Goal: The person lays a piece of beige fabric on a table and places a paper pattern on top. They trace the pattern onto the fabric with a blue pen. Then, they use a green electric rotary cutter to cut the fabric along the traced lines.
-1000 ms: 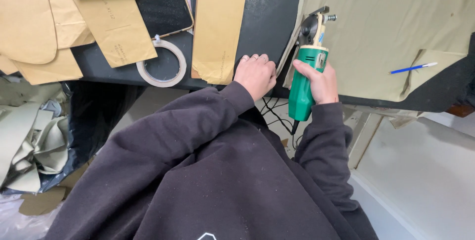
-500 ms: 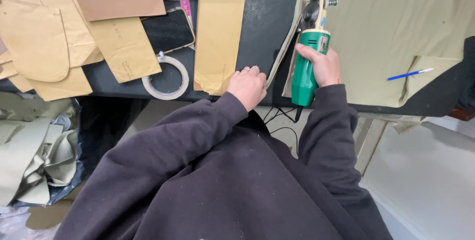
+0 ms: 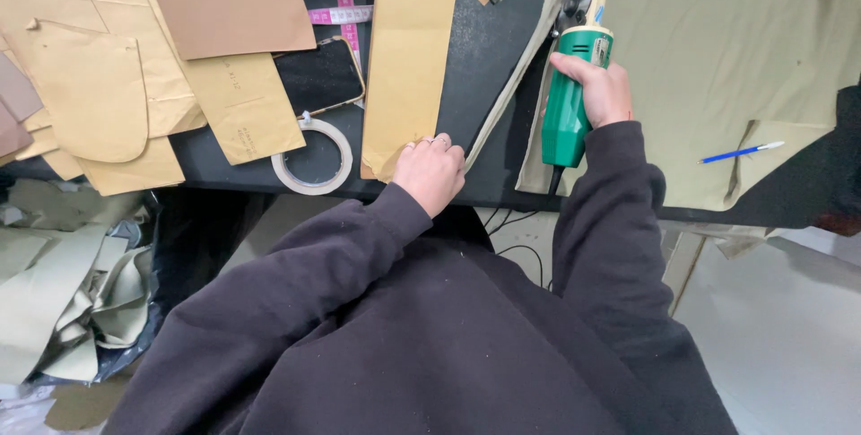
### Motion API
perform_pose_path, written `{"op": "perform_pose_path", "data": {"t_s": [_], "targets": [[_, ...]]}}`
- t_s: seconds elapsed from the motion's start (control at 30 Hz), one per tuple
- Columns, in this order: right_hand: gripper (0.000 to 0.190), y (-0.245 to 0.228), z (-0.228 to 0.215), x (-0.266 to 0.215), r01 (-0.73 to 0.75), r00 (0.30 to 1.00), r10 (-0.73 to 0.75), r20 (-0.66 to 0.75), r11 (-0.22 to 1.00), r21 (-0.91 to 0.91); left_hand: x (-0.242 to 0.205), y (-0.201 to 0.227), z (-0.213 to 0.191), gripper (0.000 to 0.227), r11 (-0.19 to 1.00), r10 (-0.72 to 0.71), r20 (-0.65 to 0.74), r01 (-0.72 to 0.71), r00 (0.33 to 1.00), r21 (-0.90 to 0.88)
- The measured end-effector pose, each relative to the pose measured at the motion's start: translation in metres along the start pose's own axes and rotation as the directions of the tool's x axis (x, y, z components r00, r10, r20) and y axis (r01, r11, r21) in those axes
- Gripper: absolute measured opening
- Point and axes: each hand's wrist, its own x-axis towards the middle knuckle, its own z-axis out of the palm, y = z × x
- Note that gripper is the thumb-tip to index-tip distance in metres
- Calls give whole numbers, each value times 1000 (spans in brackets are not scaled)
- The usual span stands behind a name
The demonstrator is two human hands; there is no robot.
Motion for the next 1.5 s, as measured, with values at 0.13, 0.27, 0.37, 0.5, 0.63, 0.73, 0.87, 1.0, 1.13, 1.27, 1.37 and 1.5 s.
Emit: {"op": "perform_pose_path", "data": {"t_s": [0.13,0.27,0.37,0.5,0.63,0.73,0.87,1.0,1.13,1.27,1.37,1.5], "targets": [[28,-9,-2,13,22,999,-21,27,999,-25,-3,-4,-10,10,1000,-9,7,9,1000,-27],[28,-17,-3,25,23,1000,-23,13,1000,-20,-5,-5,-16,10,998,-17,-10,16,1000,-57],[29,-22,-5,40,41,999,-42,23,999,20,-7,-5,-22,10,996,-35,-7,35,999,-83],[32,-25,-10,61,51,999,-51,3,998,-27,-10,-4,-28,9,984,-95,21,98,995,-146],[36,-42,-7,68,22,1000,-23,-15,998,-65,-12,-3,-36,8,970,-137,65,147,988,-194],[35,-52,-7,75,3,1000,-3,0,1000,-20,-12,-4,-38,9,961,-152,70,164,986,-223],[37,-56,-10,96,36,999,-36,14,998,-49,-12,-1,-47,9,947,-190,108,211,976,-241],[39,-67,-10,111,25,999,-25,26,1000,-15,-11,-1,-59,10,931,-225,127,251,966,-264],[40,-75,-11,124,31,1000,-30,8,999,-40,-13,0,-64,9,906,-276,153,310,949,-289],[42,-88,-9,141,43,999,-43,10,999,-28,-11,0,-78,9,886,-298,155,334,942,-323],[40,-83,-16,159,41,999,-41,-11,998,-39,-4,-8,-88,10,862,-296,151,332,943,-384],[34,-19,-50,121,183,978,-161,136,968,-171,-10,-13,-89,13,902,-314,84,325,946,-283]]}}
